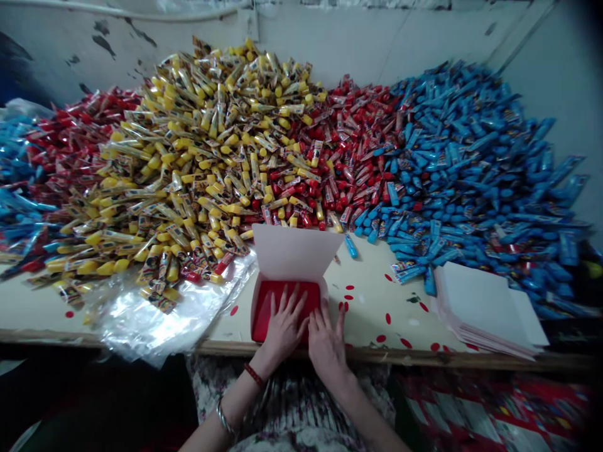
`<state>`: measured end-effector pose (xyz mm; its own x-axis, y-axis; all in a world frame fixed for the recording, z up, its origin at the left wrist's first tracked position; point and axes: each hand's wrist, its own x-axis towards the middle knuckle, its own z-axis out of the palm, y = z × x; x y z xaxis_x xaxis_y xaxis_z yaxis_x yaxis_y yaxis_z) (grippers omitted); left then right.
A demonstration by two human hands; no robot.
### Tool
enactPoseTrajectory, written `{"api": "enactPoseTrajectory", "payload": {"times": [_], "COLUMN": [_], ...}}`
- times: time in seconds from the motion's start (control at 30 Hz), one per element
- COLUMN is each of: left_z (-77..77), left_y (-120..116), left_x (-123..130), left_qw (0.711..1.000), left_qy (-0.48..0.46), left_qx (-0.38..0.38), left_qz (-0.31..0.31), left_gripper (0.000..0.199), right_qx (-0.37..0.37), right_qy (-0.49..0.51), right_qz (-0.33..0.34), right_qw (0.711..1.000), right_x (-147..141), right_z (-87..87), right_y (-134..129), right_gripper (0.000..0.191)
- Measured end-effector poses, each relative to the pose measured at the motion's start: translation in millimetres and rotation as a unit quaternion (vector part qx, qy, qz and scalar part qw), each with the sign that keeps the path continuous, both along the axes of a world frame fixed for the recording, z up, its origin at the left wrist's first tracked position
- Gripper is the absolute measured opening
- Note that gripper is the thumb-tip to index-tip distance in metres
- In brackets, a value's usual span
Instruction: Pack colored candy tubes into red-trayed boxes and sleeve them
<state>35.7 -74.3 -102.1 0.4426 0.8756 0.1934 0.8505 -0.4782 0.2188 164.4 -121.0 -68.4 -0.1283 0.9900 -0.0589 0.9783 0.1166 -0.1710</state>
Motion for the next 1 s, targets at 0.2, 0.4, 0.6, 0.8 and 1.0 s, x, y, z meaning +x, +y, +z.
{"api": "enactPoseTrajectory", "payload": {"times": [0.2, 0.4, 0.6, 0.8, 1.0], "left_z": [-19.5, -26.8, -34.8, -35.0, -39.6], "left_y": [4, 21, 44, 55, 53], "left_x": [1, -10, -39, -56, -56], "left_qw": [1.000, 0.999, 0.998, 0.996, 0.995], "left_qy": [0.012, 0.043, 0.054, 0.070, 0.079], "left_qx": [-0.004, -0.008, -0.030, -0.054, -0.049], "left_qz": [0.009, 0.013, 0.032, 0.028, 0.023], "left_gripper": [0.044, 0.048, 0.062, 0.066, 0.067], "right_qx": [-0.061, 0.015, 0.248, 0.201, 0.008], "right_qy": [-0.035, 0.052, 0.171, 0.110, 0.044], "right_qz": [0.022, 0.074, -0.015, -0.225, -0.328], "right_qw": [0.997, 0.996, 0.954, 0.947, 0.944], "right_x": [-11, 2, 79, 204, 274], "right_z": [-8.2, -14.3, -5.5, 1.4, 37.7], "right_y": [13, 21, 63, 188, 301], "right_gripper": [0.049, 0.045, 0.043, 0.054, 0.062]}}
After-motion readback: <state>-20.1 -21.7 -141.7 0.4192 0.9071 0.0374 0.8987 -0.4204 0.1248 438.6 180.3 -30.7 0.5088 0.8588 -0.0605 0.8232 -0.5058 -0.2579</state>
